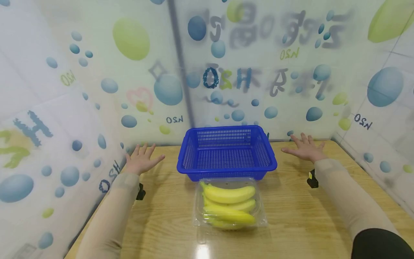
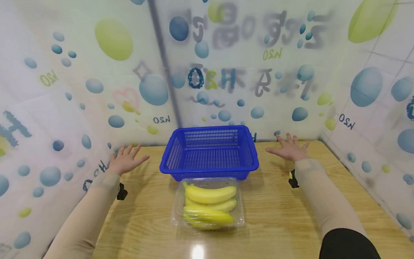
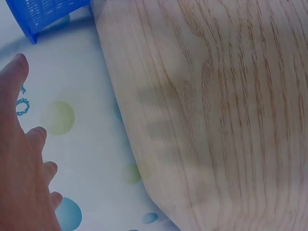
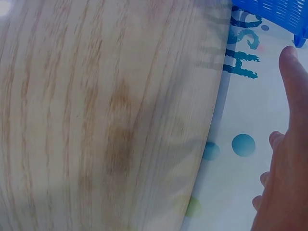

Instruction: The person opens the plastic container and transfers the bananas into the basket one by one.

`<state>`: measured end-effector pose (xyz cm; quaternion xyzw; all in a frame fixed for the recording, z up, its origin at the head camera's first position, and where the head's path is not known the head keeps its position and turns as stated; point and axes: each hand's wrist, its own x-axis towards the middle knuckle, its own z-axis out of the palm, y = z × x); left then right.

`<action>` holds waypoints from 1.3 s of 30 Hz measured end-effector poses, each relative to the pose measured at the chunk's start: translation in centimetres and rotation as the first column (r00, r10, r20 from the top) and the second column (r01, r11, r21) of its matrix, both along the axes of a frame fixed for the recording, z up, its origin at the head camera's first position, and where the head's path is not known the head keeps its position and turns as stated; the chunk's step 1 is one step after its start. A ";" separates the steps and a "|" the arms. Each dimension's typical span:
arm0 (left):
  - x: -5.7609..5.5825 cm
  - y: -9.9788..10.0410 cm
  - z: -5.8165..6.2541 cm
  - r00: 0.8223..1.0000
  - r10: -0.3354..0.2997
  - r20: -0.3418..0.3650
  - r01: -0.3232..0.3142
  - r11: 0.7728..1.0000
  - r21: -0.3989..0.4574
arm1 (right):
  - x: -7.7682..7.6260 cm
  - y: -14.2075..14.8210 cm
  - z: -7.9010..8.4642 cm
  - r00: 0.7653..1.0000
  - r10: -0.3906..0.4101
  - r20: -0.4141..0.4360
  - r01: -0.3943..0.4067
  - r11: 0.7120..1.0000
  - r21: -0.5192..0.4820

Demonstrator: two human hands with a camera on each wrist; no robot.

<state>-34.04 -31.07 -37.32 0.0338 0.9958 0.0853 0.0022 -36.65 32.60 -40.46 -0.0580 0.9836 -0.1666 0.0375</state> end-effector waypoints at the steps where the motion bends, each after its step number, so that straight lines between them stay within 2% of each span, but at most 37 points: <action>1: 0.0 0.0 0.0 1.000 0.001 -0.001 -0.001 1.000 -0.001 | 0.0 -0.1 -0.1 1.000 0.001 0.001 -0.001 1.000 0.002; 11: 0.1 0.1 0.1 0.999 0.002 -0.045 -0.003 1.000 -0.025 | 0.0 -0.1 -0.1 1.000 0.004 -0.021 -0.004 1.000 0.016; 19: 0.6 -0.2 -0.3 1.000 0.004 -0.001 -0.004 1.000 -0.002 | 0.5 0.2 -0.1 1.000 0.010 -0.017 -0.010 0.999 0.041; 26: 0.3 -0.4 -0.5 0.999 0.011 -0.043 -0.011 1.000 0.015 | 0.3 0.3 0.3 0.999 0.015 -0.040 -0.014 0.999 0.033; 33: 0.8 -0.7 -0.2 1.000 0.014 -0.017 -0.014 1.000 0.001 | 0.3 0.0 0.5 0.999 0.034 -0.030 -0.033 0.999 0.038; 39: 0.9 -1.0 -0.3 0.999 0.018 -0.031 -0.017 1.000 0.012 | 0.1 -0.3 0.0 0.999 0.043 -0.020 -0.042 0.998 0.046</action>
